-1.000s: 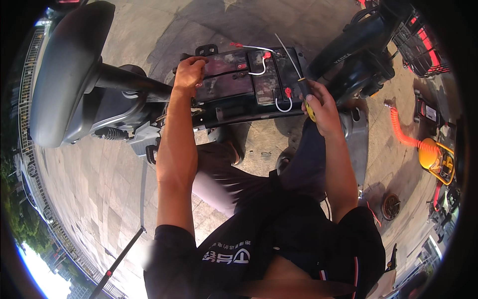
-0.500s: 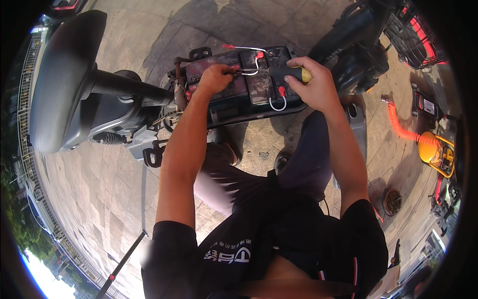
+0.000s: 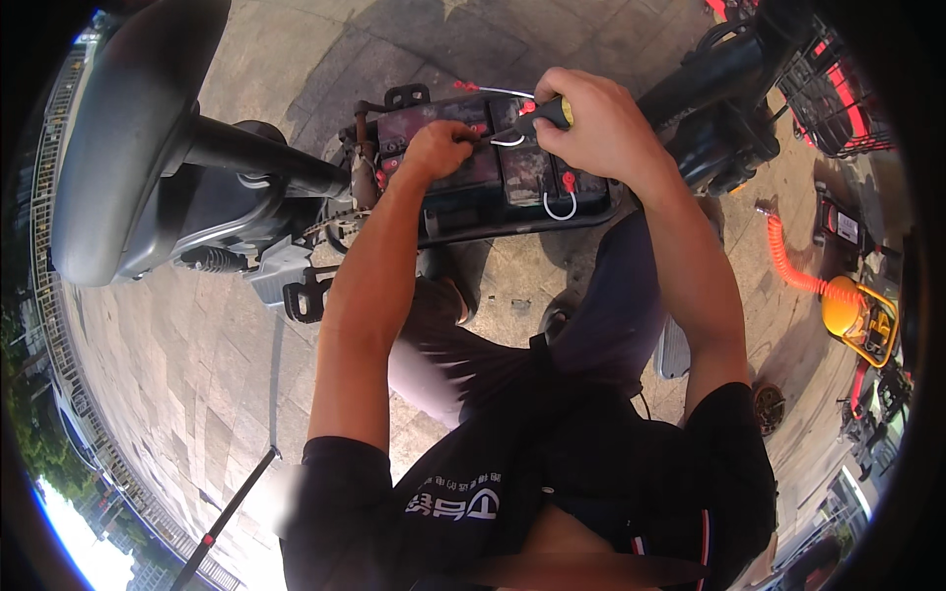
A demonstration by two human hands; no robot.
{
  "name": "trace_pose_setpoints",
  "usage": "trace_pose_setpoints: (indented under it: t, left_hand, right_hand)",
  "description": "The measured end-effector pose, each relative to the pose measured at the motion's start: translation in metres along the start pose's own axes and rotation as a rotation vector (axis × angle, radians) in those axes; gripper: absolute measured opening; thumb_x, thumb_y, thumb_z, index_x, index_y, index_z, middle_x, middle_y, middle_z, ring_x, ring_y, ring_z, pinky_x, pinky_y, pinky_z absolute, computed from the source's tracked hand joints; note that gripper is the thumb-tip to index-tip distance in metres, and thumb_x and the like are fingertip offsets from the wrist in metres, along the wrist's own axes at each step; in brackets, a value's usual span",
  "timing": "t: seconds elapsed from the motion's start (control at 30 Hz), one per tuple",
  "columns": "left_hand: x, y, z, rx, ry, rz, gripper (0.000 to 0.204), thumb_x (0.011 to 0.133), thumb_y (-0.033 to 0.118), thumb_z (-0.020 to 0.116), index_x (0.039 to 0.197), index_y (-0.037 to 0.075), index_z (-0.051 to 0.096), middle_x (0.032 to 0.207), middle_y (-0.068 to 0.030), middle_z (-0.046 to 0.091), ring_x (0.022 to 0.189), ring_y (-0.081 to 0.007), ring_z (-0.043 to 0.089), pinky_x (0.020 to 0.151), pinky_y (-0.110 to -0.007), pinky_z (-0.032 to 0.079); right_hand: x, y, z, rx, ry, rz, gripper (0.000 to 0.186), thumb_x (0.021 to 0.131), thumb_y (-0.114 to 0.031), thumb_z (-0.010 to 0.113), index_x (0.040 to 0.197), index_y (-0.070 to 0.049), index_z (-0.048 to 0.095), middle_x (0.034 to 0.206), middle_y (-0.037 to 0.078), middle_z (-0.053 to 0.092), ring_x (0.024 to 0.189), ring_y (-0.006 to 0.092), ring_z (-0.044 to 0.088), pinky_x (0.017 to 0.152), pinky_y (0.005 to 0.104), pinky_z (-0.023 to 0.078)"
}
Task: The person removes the seat of an electric scooter using a screwdriver, then disconnects the battery terminals. The scooter remains partially disassembled with the battery exposed.
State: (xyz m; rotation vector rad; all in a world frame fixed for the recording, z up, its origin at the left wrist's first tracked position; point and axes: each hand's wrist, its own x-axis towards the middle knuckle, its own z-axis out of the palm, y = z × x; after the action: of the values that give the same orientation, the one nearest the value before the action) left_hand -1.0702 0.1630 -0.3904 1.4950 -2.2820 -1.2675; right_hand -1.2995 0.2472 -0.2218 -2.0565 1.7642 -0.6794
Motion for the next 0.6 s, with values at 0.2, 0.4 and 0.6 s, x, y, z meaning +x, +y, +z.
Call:
trace_pose_setpoints:
  t: [0.2,0.4,0.6]
  left_hand:
    - [-0.001,0.004,-0.007,-0.007,-0.040,0.025,0.031,0.081,0.020,0.066,0.108,0.008,0.073,0.095,-0.0152,0.073,0.090,-0.0249,0.071,0.083,-0.035,0.053]
    - [-0.005,0.004,-0.012,-0.108,-0.070,0.064,0.030,0.082,0.018,0.064,0.108,0.006,0.072,0.083,-0.0129,0.070,0.076,-0.0205,0.065,0.075,-0.034,0.051]
    - [-0.007,0.006,-0.015,-0.185,-0.117,0.055,0.027,0.086,0.017,0.065,0.108,0.003,0.071,0.080,-0.0051,0.066,0.075,-0.0123,0.058,0.073,-0.029,0.048]
  right_hand:
    - [0.101,-0.040,0.041,-0.297,0.113,-0.255,0.024,0.088,-0.023,0.066,0.095,0.000,0.063,0.076,0.018,0.068,0.071,0.0341,0.069,0.064,0.0432,0.054]
    - [0.141,-0.039,0.095,0.773,0.342,-0.363,0.015,0.094,-0.018,0.058,0.100,-0.005,0.064,0.079,0.014,0.069,0.071,0.0240,0.068,0.061,0.0384,0.052]
    - [0.135,-0.007,0.085,1.276,-0.519,-0.212,0.011,0.094,-0.011,0.058,0.103,-0.004,0.058,0.073,-0.001,0.056,0.063,0.0074,0.049,0.059,0.0232,0.042]
